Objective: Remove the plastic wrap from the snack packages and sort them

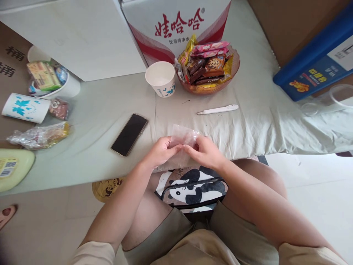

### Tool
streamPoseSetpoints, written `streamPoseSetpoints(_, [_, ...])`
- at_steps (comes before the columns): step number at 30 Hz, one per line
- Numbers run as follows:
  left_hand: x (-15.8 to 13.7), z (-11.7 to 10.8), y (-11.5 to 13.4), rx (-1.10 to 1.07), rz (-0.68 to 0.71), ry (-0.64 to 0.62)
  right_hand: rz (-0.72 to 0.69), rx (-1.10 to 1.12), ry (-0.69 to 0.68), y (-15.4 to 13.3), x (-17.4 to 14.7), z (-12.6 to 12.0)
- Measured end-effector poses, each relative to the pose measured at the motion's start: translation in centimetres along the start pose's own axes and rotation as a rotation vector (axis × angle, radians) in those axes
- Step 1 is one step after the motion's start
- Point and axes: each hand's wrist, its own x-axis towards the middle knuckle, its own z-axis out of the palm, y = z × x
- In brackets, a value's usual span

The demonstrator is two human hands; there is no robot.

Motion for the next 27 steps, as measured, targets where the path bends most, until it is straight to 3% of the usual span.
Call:
streamPoseSetpoints(7, [0.2, 0.3, 0.0, 0.015, 0.067, 0.044, 0.025, -0.195, 0.044, -0.4, 0.2, 0.3])
streamPoseSetpoints(11, [0.0, 0.2, 0.2, -0.077, 0.051, -0.012, -0.050, -0.081, 0.034, -0.7, 0.1, 0.0])
streamPoseSetpoints(17, [0.2, -0.1, 0.3, -0.051, 0.133, 0.061, -0.148, 0.171, 0.075, -0.8, -0.1, -0.3])
streamPoseSetpoints(22, [0.3, -0.1, 0.0, -0.129, 0.213, 0.063, -0.097, 0.324, 0.050, -1.0, -0.2, -0.3])
streamPoseSetpoints(27, [0.1, -0.1, -0.2, 0.091, 0.260, 0.111, 0.001, 0.280, 0.018, -0.7, 0.0, -0.1])
